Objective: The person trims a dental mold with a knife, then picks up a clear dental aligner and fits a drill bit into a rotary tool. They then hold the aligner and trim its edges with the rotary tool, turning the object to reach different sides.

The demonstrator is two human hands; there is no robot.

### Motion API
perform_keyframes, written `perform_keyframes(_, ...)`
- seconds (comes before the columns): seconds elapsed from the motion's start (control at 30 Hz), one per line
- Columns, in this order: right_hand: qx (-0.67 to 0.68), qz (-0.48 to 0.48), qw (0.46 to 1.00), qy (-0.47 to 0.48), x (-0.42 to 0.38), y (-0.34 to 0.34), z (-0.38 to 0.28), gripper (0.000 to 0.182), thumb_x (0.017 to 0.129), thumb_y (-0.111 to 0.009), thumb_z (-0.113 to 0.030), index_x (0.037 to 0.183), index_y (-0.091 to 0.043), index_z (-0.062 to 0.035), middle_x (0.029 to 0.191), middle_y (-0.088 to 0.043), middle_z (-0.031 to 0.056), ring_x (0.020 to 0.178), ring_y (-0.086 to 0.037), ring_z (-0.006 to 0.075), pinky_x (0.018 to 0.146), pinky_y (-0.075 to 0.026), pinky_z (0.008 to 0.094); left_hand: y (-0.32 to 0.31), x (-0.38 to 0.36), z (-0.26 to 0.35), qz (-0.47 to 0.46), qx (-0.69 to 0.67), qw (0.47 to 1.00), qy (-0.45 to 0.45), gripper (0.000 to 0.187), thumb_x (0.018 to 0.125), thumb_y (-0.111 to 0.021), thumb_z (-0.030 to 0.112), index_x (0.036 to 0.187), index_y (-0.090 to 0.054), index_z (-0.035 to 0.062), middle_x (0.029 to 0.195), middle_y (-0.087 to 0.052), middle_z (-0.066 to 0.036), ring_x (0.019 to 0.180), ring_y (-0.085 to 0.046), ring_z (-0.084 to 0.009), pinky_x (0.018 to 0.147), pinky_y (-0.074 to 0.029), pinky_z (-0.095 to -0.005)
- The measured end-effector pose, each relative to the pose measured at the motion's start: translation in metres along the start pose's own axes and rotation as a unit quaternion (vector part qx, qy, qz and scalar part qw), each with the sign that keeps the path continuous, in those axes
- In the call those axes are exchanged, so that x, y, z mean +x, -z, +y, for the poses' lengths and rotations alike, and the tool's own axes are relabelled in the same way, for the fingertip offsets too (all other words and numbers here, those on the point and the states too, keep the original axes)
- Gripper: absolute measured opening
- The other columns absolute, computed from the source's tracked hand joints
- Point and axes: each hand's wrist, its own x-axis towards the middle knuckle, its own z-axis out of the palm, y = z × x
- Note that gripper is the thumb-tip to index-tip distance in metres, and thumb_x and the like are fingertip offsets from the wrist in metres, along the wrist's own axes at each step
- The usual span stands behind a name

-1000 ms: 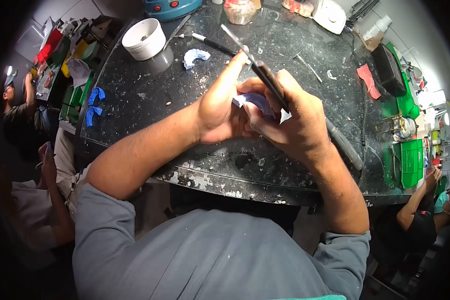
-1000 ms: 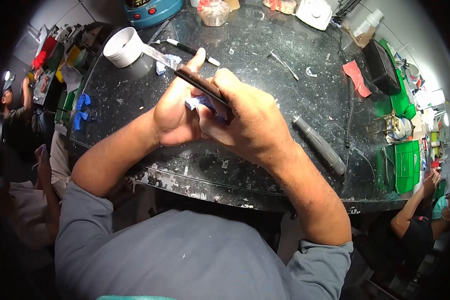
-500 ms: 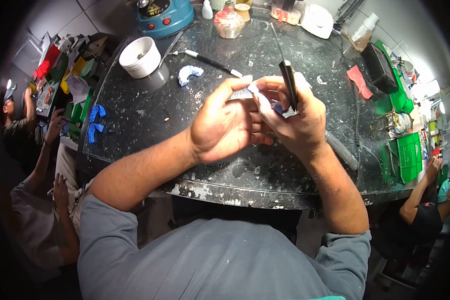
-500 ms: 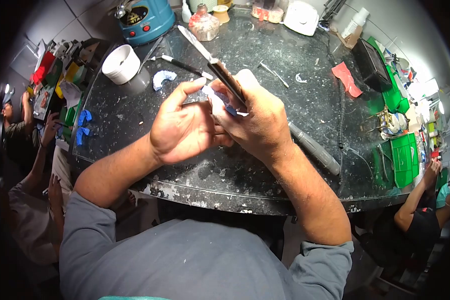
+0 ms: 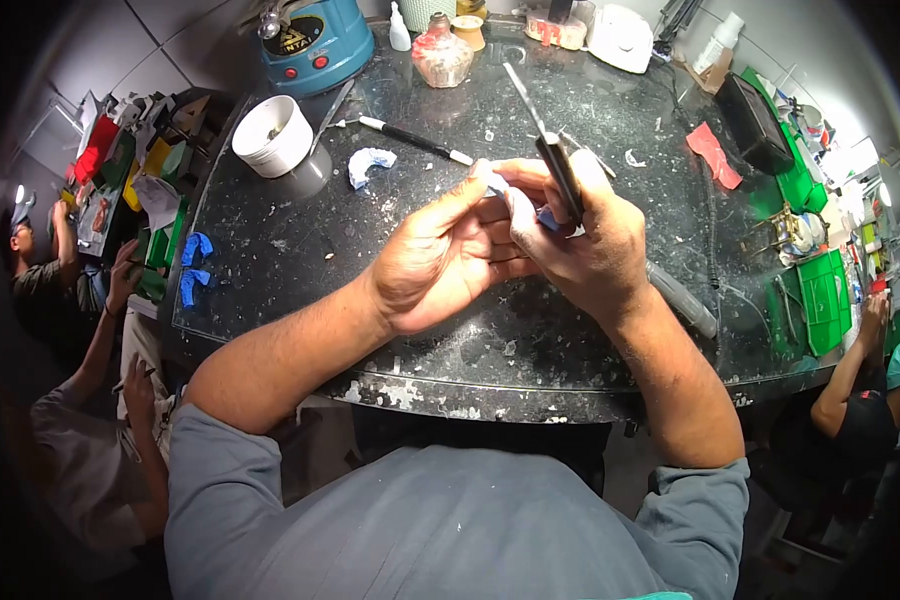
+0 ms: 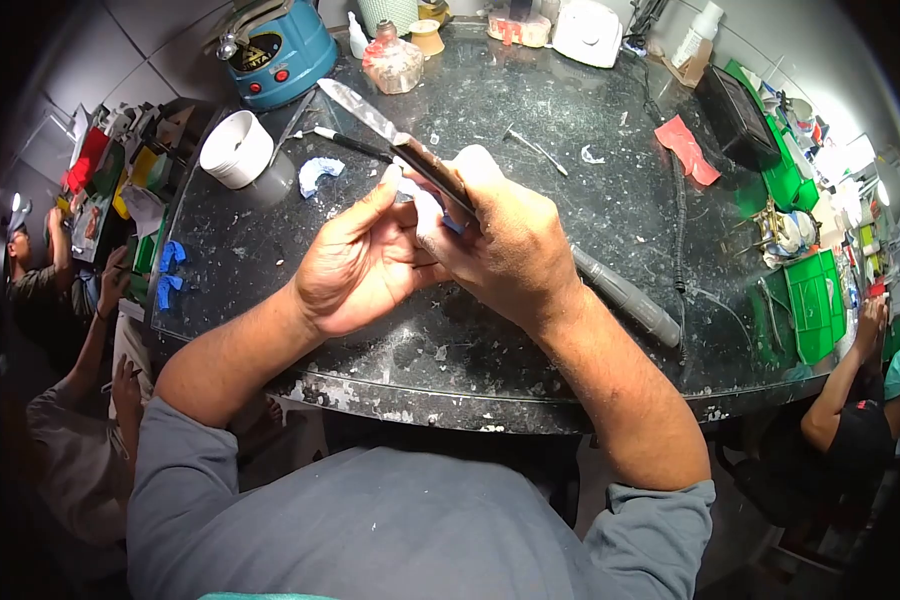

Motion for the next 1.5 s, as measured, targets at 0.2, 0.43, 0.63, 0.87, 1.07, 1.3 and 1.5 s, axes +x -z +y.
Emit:
perform_keyframes(0.2,-0.041,-0.01,0.998,0.04,0.001,0.004,-0.002,0.028,0.081,-0.072,-0.003,0.104,-0.056,-0.0034,0.072,-0.059,0.0098,0.065,-0.067,0.0267,0.058,-0.054,0.0351,-0.002,-0.001,-0.001,-0.017,0.024,0.999,-0.017,0.042,0.107,-0.039,0.041,0.131,-0.055,0.0095,0.131,-0.061,-0.011,0.123,-0.056,-0.0251,0.11,-0.038,-0.0488)
perform_keyframes(0.43,-0.026,-0.023,0.999,0.035,0.001,0.006,-0.002,0.025,0.081,-0.072,-0.003,0.1,-0.055,-0.0035,0.071,-0.06,0.0103,0.063,-0.067,0.0275,0.057,-0.053,0.0347,-0.006,-0.002,-0.001,0.0,0.055,0.998,-0.024,0.041,0.107,-0.041,0.039,0.133,-0.053,0.0095,0.131,-0.06,-0.012,0.125,-0.055,-0.0255,0.112,-0.037,-0.0496)
perform_keyframes(0.63,-0.014,-0.011,0.999,0.047,0.001,0.007,-0.002,0.027,0.081,-0.071,-0.002,0.103,-0.056,-0.0031,0.071,-0.06,0.0112,0.064,-0.067,0.0278,0.058,-0.054,0.0349,-0.016,-0.001,-0.003,0.07,0.075,0.994,-0.025,0.046,0.108,-0.035,0.042,0.13,-0.054,0.0065,0.111,-0.064,-0.007,0.113,-0.06,-0.0204,0.107,-0.042,-0.0463)
perform_keyframes(0.87,-0.079,-0.04,0.995,0.049,0.003,0.005,-0.011,0.032,0.083,-0.07,-0.002,0.112,-0.059,-0.0029,0.082,-0.065,0.0122,0.071,-0.069,0.0282,0.063,-0.056,0.0351,-0.014,-0.002,-0.002,0.031,0.066,0.996,-0.042,0.044,0.108,-0.035,0.04,0.132,-0.052,0.0066,0.123,-0.063,-0.011,0.119,-0.058,-0.0218,0.108,-0.041,-0.0458)
perform_keyframes(1.07,-0.081,-0.017,0.994,0.075,0.001,0.002,-0.011,0.033,0.082,-0.068,0.0,0.114,-0.059,-0.0012,0.093,-0.067,0.0134,0.078,-0.07,0.0281,0.067,-0.057,0.0347,-0.009,-0.002,-0.003,0.007,0.052,0.996,-0.068,0.041,0.109,-0.037,0.037,0.133,-0.051,0.0064,0.127,-0.062,-0.012,0.121,-0.057,-0.0228,0.108,-0.041,-0.045)
perform_keyframes(1.3,-0.069,0.022,0.996,0.058,0.001,0.0,-0.008,0.033,0.083,-0.067,0.002,0.115,-0.059,-0.0004,0.091,-0.067,0.0121,0.071,-0.07,0.027,0.063,-0.057,0.0341,-0.009,0.0,-0.003,-0.024,0.071,0.995,-0.069,0.035,0.108,-0.04,0.031,0.128,-0.055,0.0057,0.13,-0.06,-0.013,0.122,-0.056,-0.0255,0.109,-0.04,-0.0478)
perform_keyframes(1.5,-0.056,-0.055,0.996,0.049,0.01,0.017,-0.01,0.036,0.083,-0.068,0.0,0.118,-0.06,-0.0016,0.089,-0.066,0.0108,0.073,-0.071,0.0249,0.064,-0.057,0.033,-0.018,-0.004,0.0,0.002,0.089,0.993,-0.075,0.033,0.106,-0.048,0.031,0.121,-0.06,0.0038,0.125,-0.061,-0.013,0.123,-0.055,-0.0248,0.11,-0.039,-0.0483)
